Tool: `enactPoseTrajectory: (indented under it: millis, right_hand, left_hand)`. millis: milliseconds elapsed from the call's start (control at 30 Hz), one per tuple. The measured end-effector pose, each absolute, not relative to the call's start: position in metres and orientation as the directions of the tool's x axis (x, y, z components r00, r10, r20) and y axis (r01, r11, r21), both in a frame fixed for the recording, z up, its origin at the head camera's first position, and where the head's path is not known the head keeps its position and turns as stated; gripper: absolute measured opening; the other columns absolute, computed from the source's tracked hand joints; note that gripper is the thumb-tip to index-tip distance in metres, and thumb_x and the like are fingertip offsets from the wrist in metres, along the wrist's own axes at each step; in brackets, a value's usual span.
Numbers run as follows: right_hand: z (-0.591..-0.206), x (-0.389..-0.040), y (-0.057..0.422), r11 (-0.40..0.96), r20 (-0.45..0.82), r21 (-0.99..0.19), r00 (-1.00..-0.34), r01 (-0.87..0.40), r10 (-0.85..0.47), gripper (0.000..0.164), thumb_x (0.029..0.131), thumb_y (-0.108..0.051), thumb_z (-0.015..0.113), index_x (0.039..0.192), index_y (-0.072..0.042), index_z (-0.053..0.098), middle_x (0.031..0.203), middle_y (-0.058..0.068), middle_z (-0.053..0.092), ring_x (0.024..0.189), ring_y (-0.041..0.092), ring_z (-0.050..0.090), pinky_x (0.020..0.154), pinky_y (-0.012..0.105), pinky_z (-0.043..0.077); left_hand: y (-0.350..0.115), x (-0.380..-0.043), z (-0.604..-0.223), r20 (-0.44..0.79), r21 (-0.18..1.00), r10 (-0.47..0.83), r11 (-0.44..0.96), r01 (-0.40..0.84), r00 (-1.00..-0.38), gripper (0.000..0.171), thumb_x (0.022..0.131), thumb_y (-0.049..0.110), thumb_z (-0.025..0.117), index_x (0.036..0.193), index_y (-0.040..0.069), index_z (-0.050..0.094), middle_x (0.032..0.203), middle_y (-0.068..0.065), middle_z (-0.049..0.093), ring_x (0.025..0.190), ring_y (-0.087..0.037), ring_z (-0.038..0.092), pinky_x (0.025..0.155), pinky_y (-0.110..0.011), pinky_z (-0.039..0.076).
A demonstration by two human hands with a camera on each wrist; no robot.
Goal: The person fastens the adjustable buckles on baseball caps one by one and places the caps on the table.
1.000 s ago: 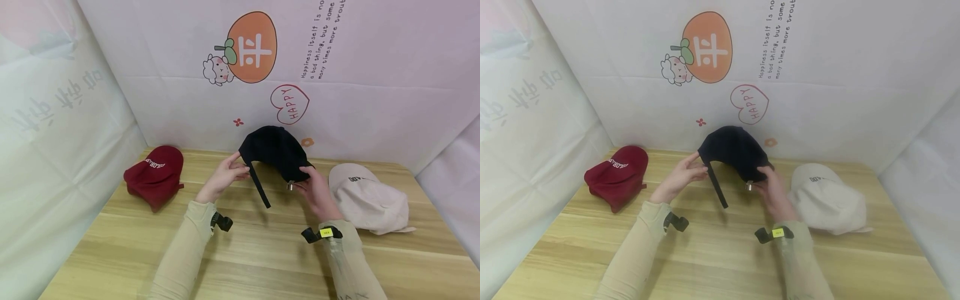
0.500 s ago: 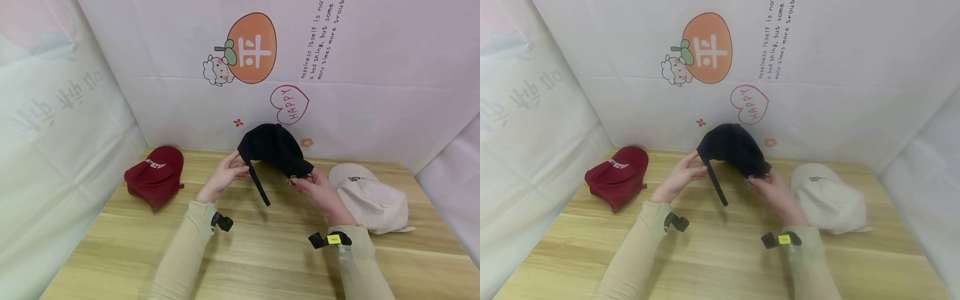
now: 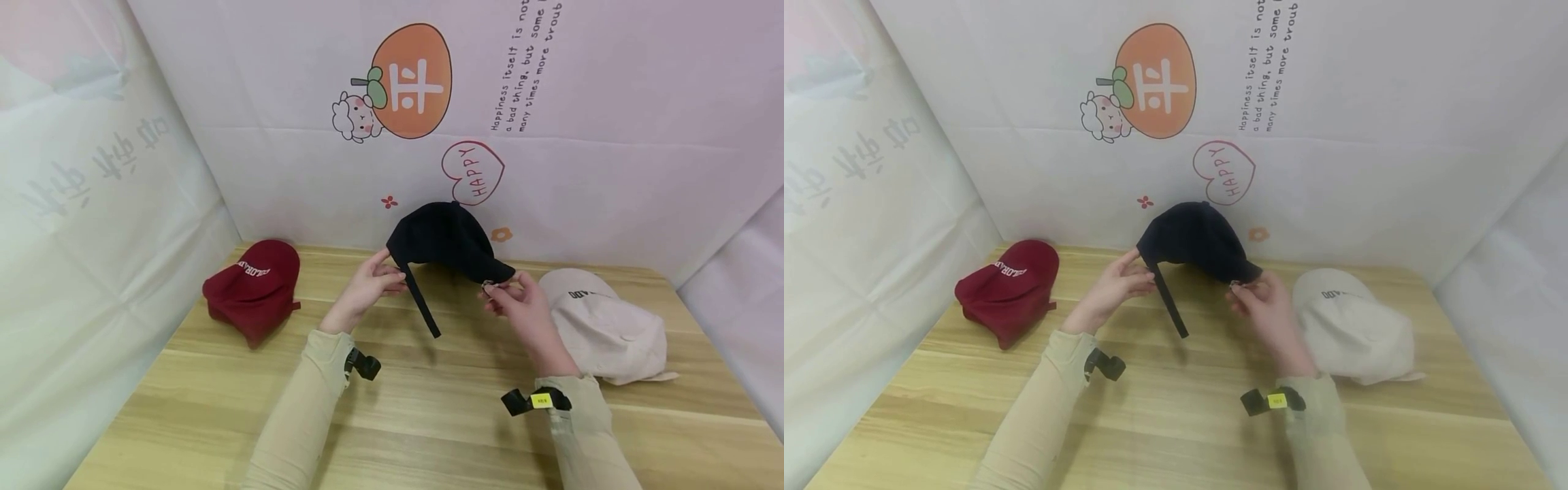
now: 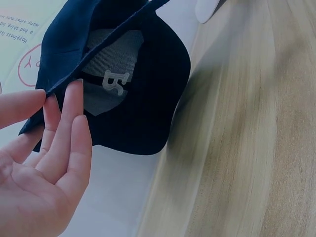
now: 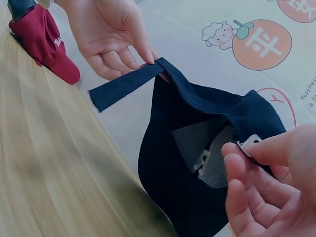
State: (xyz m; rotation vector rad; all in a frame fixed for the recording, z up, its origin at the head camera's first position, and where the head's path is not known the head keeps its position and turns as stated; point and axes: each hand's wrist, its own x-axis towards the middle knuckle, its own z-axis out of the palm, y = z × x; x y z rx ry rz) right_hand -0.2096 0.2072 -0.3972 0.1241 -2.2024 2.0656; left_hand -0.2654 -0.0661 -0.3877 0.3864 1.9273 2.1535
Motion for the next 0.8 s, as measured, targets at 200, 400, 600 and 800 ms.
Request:
enactPoseTrajectory:
  millis: [200, 400, 600, 800]
  right_hand:
    - [-0.3983, -0.207, 0.2067, -0.007, 0.212, -0.977, -0.975, -0.213, 0.06, 0.023, 0.091, -0.01, 0.062, 0.106, 0.005, 0.052, 0.091, 0.017, 0.069, 0.066, 0.022, 0.066, 0.058, 0.028, 0.054]
    - [-0.399, -0.2069, 0.2067, -0.019, 0.255, -0.966, -0.963, -0.257, 0.085, 0.025, 0.092, -0.01, 0.061, 0.11, 0.007, 0.062, 0.096, 0.016, 0.067, 0.067, 0.022, 0.066, 0.06, 0.029, 0.055]
    - [-0.3991, -0.206, 0.2075, -0.049, 0.273, -0.959, -0.958, -0.278, 0.089, 0.023, 0.094, -0.011, 0.059, 0.106, 0.009, 0.06, 0.098, 0.025, 0.062, 0.067, 0.02, 0.064, 0.06, 0.027, 0.055]
    - [-0.3962, -0.2056, 0.2081, -0.006, 0.288, -0.958, -0.957, -0.288, -0.023, 0.022, 0.096, -0.003, 0.051, 0.111, 0.01, 0.061, 0.106, 0.028, 0.06, 0.084, 0.021, 0.063, 0.076, 0.032, 0.053]
  left_hand:
    - [-0.0654, -0.2649, -0.3878, 0.05, 0.994, 0.346, -0.105, 0.014, -0.937, 0.023, 0.093, -0.002, 0.054, 0.115, -0.008, 0.058, 0.106, -0.022, 0.062, 0.084, -0.028, 0.065, 0.091, -0.057, 0.04]
    - [-0.0645, -0.2635, -0.3874, 0.031, 0.995, 0.322, -0.098, -0.001, -0.946, 0.015, 0.093, 0.0, 0.055, 0.104, -0.008, 0.062, 0.1, -0.017, 0.065, 0.075, -0.02, 0.065, 0.086, -0.049, 0.048]
    - [-0.0652, -0.2632, -0.3863, 0.035, 0.994, 0.342, -0.106, -0.002, -0.939, 0.019, 0.096, 0.006, 0.052, 0.11, -0.002, 0.063, 0.111, -0.024, 0.062, 0.079, -0.02, 0.065, 0.084, -0.044, 0.049]
    - [-0.065, -0.2625, -0.3846, 0.051, 0.994, 0.347, -0.104, 0.016, -0.936, 0.02, 0.096, 0.004, 0.051, 0.112, -0.002, 0.063, 0.11, -0.024, 0.062, 0.077, -0.019, 0.064, 0.087, -0.051, 0.045]
